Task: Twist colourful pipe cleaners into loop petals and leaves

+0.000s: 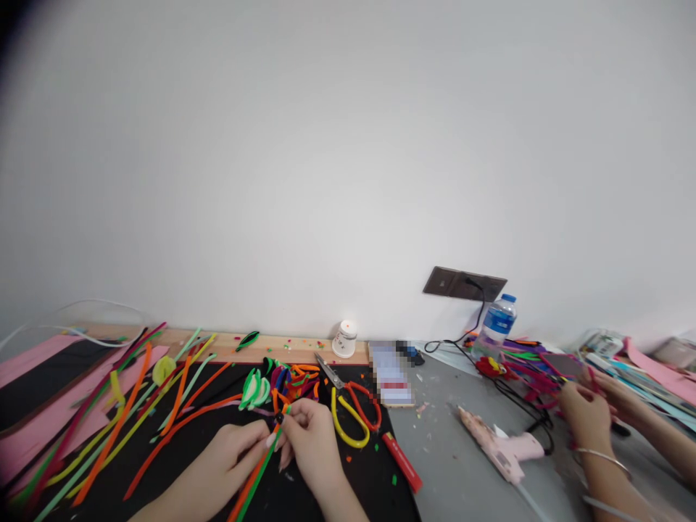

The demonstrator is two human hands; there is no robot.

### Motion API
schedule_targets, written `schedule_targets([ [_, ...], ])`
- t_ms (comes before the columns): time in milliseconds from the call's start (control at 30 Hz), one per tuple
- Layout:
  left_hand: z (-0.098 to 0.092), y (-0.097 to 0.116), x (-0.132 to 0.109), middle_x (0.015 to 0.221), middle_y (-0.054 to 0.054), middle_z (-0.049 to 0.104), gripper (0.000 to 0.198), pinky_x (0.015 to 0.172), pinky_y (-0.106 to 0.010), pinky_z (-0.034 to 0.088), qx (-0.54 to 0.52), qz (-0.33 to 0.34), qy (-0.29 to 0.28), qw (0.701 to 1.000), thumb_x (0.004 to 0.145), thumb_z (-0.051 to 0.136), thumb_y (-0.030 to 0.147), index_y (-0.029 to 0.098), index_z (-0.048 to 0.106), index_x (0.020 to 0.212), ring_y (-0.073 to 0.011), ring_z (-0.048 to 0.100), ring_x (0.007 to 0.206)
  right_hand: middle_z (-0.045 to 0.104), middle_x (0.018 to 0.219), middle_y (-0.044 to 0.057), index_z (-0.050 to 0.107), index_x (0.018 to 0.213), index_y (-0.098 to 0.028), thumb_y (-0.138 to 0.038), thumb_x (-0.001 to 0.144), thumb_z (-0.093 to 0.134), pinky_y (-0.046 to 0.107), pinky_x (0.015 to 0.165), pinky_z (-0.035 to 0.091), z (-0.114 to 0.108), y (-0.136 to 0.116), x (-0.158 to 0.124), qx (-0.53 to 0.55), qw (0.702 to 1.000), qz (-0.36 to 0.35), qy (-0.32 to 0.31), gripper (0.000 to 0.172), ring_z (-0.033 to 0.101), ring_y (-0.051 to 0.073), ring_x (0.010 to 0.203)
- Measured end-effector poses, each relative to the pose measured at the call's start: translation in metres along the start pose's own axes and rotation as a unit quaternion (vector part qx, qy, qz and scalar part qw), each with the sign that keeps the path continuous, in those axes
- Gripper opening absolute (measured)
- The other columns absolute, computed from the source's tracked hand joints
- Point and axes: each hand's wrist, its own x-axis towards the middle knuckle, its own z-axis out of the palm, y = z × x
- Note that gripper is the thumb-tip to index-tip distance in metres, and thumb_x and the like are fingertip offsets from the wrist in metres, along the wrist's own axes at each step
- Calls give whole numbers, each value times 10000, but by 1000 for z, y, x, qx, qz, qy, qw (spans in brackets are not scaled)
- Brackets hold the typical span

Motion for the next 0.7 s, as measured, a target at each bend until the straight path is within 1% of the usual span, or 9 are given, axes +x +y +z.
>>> schedule_targets([
  [67, 0, 1, 0, 475, 48, 459, 402, 420, -184, 323, -39, -15, -18, 999, 867, 331, 455, 186, 535, 649, -107, 453, 421, 507, 384, -59, 469, 600, -159, -439, 645, 650, 146, 264, 295, 0, 0, 1, 2, 1000, -2, -1, 336, 409, 58, 252],
  [133, 1, 0, 1, 496, 36, 508, 430, 409, -179, 347, -94, -39, -47, 994, 865, 320, 484, 171, 566, 706, -109, 498, 419, 512, 391, -57, 471, 599, -159, -422, 652, 648, 147, 270, 290, -1, 0, 1, 5, 1000, -7, -3, 322, 406, 55, 256],
  [200, 4, -3, 2, 559, 10, 583, 412, 411, -175, 361, -151, -60, -78, 984, 857, 347, 490, 158, 569, 757, -118, 564, 450, 516, 397, -56, 471, 602, -159, -399, 660, 645, 147, 278, 286, -1, 0, 1, 9, 1000, -13, -6, 302, 398, 51, 261],
  [300, 11, -10, 4, 582, -10, 631, 369, 386, -157, 320, -211, -75, -108, 969, 847, 393, 478, 148, 548, 790, -113, 597, 446, 515, 401, -59, 466, 595, -161, -367, 664, 644, 149, 284, 273, -1, -1, 0, 6, 1000, -19, -3, 280, 373, 43, 263],
  [400, 17, -16, 4, 521, 1, 626, 358, 353, -152, 312, -254, -97, -123, 954, 822, 428, 497, 153, 523, 791, -114, 590, 399, 510, 413, -61, 467, 590, -161, -366, 657, 654, 157, 293, 284, -1, -2, -2, 9, 1000, -23, -3, 286, 387, 48, 275],
  [500, 21, -20, 5, 455, 18, 607, 372, 334, -163, 360, -293, -133, -130, 938, 781, 459, 536, 167, 496, 754, -117, 564, 341, 505, 422, -58, 483, 592, -153, -383, 657, 660, 158, 290, 274, -1, -3, -2, 6, 1000, -22, -12, 298, 406, 53, 279],
  [567, 22, -21, 5, 431, 21, 604, 368, 330, -171, 385, -311, -146, -136, 929, 770, 467, 538, 172, 484, 732, -109, 542, 314, 507, 426, -52, 494, 587, -146, -385, 660, 662, 154, 285, 258, -1, -4, -2, -3, 1000, -22, -9, 302, 400, 48, 280],
  [700, 19, -17, 4, 404, 27, 597, 354, 312, -164, 377, -315, -157, -147, 924, 753, 478, 527, 174, 479, 724, -91, 502, 280, 519, 436, -42, 505, 591, -139, -376, 661, 661, 152, 289, 254, -1, -5, -2, -8, 1000, -27, 1, 292, 381, 41, 283],
])
